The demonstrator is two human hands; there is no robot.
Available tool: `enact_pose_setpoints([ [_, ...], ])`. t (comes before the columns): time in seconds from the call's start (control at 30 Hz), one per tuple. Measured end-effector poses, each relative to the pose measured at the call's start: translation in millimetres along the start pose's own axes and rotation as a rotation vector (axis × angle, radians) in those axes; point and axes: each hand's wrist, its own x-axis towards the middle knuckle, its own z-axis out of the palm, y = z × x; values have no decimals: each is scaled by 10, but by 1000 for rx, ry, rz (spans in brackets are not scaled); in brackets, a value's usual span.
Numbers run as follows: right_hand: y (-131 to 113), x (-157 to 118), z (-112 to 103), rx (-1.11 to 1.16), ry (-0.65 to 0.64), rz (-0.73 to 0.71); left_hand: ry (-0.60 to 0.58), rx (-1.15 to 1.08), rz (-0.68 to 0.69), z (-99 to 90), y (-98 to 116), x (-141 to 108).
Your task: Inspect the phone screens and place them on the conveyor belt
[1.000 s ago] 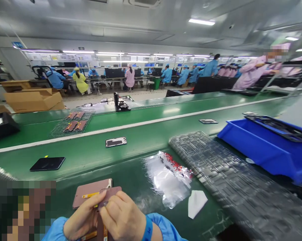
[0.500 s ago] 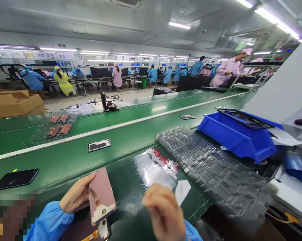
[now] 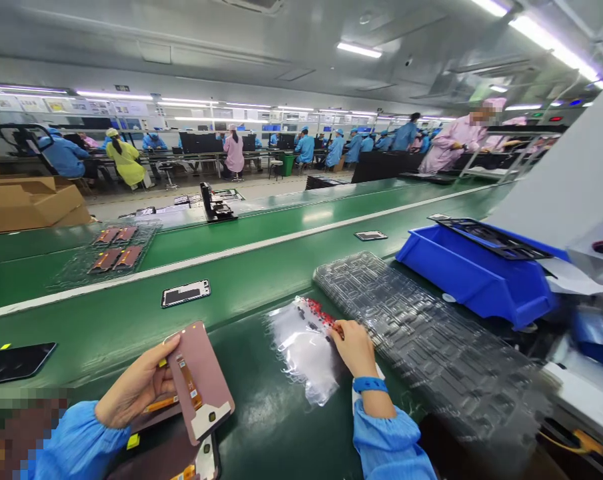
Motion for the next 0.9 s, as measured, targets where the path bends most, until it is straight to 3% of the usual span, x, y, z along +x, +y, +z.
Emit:
enact_pose_setpoints([
  [0.07, -133, -92, 38, 51, 5, 5, -17, 4, 21, 26, 30, 16],
  [0.13, -355, -248, 123, 146, -90, 3, -49, 13, 48, 91, 40, 55],
  [0.3, -997, -849, 579, 507, -691, 24, -227, 75, 156, 451, -61, 167],
  [0.4, -1130, -1077, 868, 999, -1145, 357, -325, 209, 211, 629, -134, 304],
  [0.47, -1081, -1089, 1013, 1289, -1280, 557, -316, 333, 264, 607, -109, 506],
  [0.57, -934, -977, 1141, 1448, -1278, 620, -170, 565, 362, 279, 94, 959],
  [0.7, -818, -821, 1182, 1513, -1239, 590, 188, 875, 440, -544, 497, 1459],
  [0.8, -793, -771, 1204, 1485, -1314, 567, 386, 1030, 410, -1158, 661, 1520],
  [0.9, -775, -766, 1263, 1486, -1325, 556, 415, 1123, 389, -1599, 651, 1411],
])
